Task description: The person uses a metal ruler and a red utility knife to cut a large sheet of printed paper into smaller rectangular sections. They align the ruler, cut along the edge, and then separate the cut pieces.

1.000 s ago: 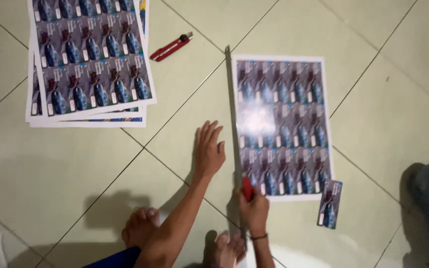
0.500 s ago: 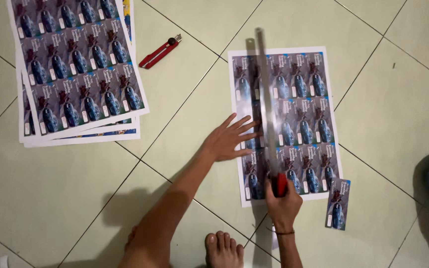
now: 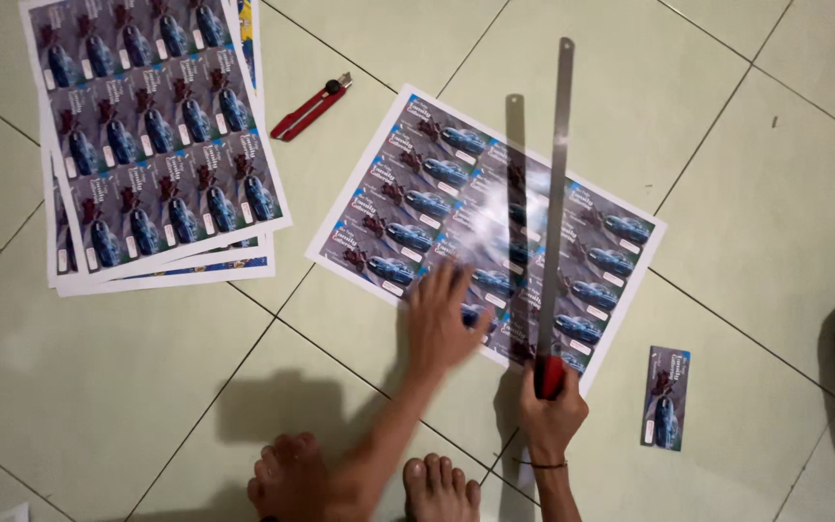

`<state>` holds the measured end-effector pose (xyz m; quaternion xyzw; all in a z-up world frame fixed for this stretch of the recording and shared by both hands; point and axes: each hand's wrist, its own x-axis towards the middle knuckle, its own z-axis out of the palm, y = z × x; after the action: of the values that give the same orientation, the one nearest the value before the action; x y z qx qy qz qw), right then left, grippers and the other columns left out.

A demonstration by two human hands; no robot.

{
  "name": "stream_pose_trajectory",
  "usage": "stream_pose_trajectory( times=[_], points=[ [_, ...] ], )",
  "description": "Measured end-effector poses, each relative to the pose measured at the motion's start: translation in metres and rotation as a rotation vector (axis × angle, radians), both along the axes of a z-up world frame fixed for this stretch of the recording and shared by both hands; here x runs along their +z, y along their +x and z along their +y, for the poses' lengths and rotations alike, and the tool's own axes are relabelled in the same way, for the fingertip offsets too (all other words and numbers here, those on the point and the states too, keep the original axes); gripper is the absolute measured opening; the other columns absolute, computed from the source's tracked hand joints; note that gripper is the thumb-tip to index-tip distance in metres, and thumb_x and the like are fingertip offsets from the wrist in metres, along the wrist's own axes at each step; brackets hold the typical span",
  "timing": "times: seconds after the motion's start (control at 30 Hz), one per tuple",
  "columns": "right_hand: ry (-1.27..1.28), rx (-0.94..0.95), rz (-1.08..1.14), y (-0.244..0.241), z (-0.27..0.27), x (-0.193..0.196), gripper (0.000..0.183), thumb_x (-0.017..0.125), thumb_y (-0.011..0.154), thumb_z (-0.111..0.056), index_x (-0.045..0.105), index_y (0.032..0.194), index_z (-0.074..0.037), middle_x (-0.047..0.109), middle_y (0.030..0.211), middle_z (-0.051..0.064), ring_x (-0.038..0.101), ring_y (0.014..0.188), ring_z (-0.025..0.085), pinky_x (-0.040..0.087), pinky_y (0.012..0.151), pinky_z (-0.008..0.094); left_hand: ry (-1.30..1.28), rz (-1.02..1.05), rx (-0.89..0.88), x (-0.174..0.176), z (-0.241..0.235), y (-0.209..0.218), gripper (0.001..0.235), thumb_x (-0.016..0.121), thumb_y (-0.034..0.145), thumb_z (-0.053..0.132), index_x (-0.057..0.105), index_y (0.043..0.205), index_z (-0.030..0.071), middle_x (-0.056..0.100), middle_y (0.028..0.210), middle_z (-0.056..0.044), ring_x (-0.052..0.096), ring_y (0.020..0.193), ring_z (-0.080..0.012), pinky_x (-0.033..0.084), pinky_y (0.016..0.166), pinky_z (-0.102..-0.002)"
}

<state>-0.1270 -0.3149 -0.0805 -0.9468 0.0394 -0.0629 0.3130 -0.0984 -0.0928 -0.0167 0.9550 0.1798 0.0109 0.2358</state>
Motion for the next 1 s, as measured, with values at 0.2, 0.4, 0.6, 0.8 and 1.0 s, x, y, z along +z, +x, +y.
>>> stream_pose_trajectory(
  times=[0.2,0.4,0.6,0.8,1.0],
  points=[
    [-0.003,0.033,-0.013,-0.014,-0.011,-0.014,0.035,0.08,0.085,-0.031,0.07,0.112,-0.012,0.06,0.072,0.003,0.052,0.058,0.021,0.048,0.06,0.035,0.291,-0.158,-0.377,-0.046,0.089,0.024,0.083,0.047,0.098,0.075,0.024,0.166,0.033,0.017,0.175,-0.002,0.017,0.161,-0.0326,0.014,0.128,-0.059],
    [0.02,0.018,0.035,-0.019,-0.005,-0.001,0.034,0.08,0.085,-0.032,0.07,0.11,-0.012,0.061,0.072,0.001,0.054,0.059,0.02,0.05,0.063,0.035,0.262,-0.047,-0.059,-0.039,0.065,-0.041,0.084,0.045,0.1,0.073,0.023,0.168,0.029,0.013,0.175,-0.005,0.01,0.161,-0.0344,0.012,0.126,-0.061],
    [0.044,-0.009,0.22,-0.029,0.007,-0.001,0.043,0.078,0.08,-0.04,0.072,0.117,-0.018,0.072,0.081,0.001,0.064,0.068,0.019,0.054,0.071,0.035,0.166,0.141,0.133,-0.049,0.084,-0.106,0.088,0.04,0.094,0.08,0.02,0.166,0.034,0.004,0.176,-0.001,0.006,0.16,-0.0366,0.005,0.124,-0.064],
    [0.068,0.03,0.358,-0.036,0.043,0.034,0.041,0.076,0.081,-0.046,0.073,0.112,-0.02,0.071,0.075,0.002,0.064,0.066,0.022,0.054,0.072,0.036,0.171,-0.008,0.266,-0.058,0.101,-0.121,0.095,0.049,0.087,0.081,0.023,0.163,0.031,0.021,0.173,-0.007,0.014,0.159,-0.0416,0.008,0.125,-0.068],
    [0.053,0.004,0.342,-0.03,0.041,0.034,0.042,0.077,0.079,-0.046,0.075,0.112,-0.02,0.075,0.08,0.002,0.069,0.073,0.023,0.054,0.078,0.035,0.091,0.034,-0.113,-0.033,0.073,-0.027,0.083,0.045,0.098,0.073,0.021,0.166,0.031,0.007,0.175,-0.003,0.002,0.161,-0.0308,0.004,0.124,-0.065]
  ],
)
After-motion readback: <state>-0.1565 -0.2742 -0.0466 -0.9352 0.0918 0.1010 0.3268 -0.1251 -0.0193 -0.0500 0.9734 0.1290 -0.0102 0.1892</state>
